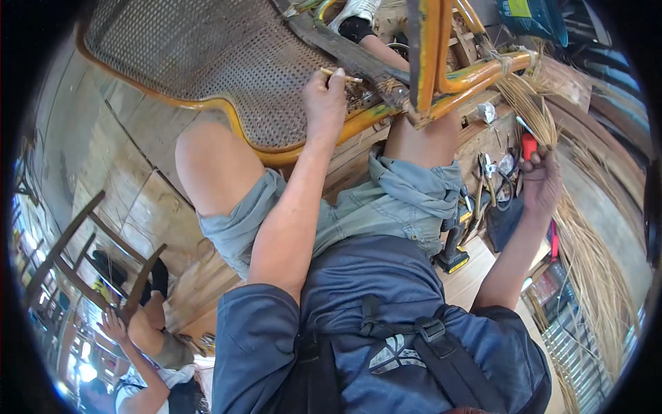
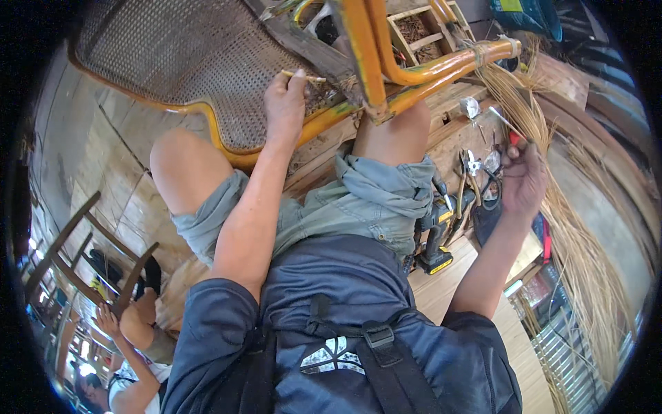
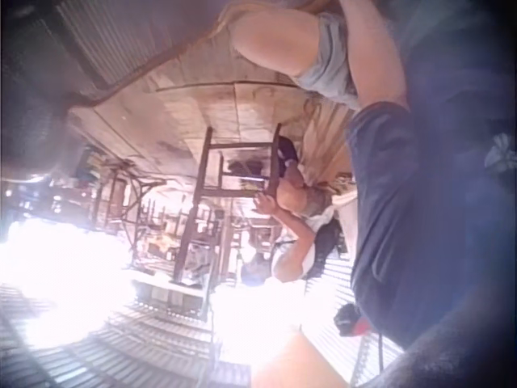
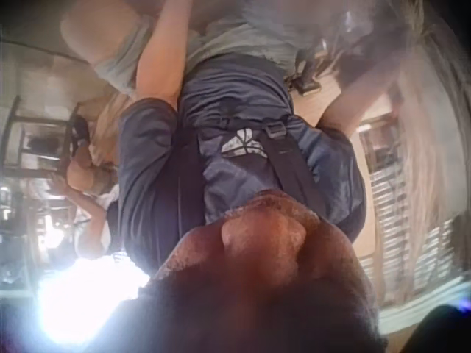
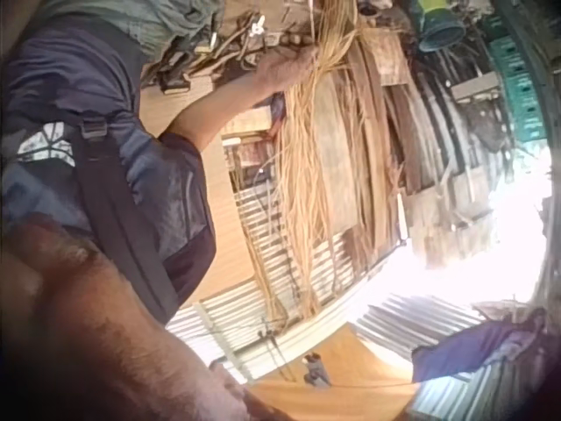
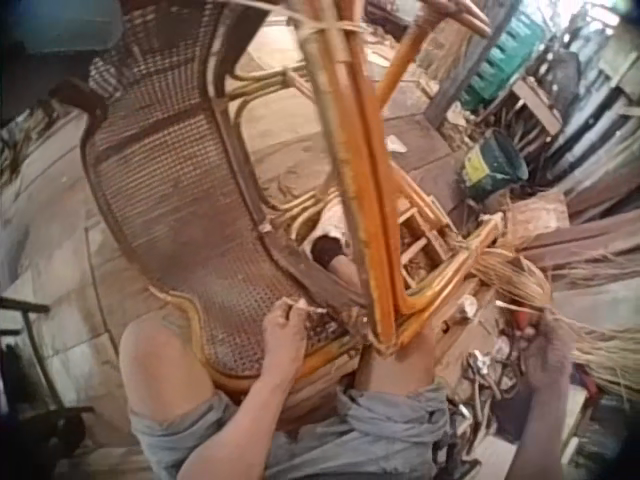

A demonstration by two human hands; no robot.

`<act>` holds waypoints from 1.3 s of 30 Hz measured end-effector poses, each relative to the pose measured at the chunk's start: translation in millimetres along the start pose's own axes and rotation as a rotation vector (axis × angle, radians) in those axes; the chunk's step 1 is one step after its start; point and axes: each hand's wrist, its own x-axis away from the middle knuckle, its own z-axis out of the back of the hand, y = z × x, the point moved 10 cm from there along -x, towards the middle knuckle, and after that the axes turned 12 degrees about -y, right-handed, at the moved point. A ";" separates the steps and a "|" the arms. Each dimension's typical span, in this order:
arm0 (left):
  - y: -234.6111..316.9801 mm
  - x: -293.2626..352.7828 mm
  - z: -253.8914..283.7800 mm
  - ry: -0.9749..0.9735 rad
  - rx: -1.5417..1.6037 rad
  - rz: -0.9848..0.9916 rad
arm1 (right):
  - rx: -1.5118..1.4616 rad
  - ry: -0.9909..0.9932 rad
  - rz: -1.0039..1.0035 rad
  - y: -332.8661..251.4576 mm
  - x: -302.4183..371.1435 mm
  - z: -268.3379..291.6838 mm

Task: The person sits on the floor and weaves thin strips of rattan into the frame of a rattan chair. They use pliers to pull the strips through the frame and secure them, working on the seat area of the chair.

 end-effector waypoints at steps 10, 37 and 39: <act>-19.4 -9.6 11.4 0.120 0.035 -0.048 | 0.954 -0.263 -0.018 37.4 2.8 -251.5; 9.2 0.0 -4.1 -0.036 -0.152 -0.114 | 1.586 -0.261 0.050 140.1 -19.6 -253.8; 5.0 -1.1 -8.6 -0.093 -0.169 -0.101 | 1.574 -0.256 0.026 140.7 -20.4 -253.1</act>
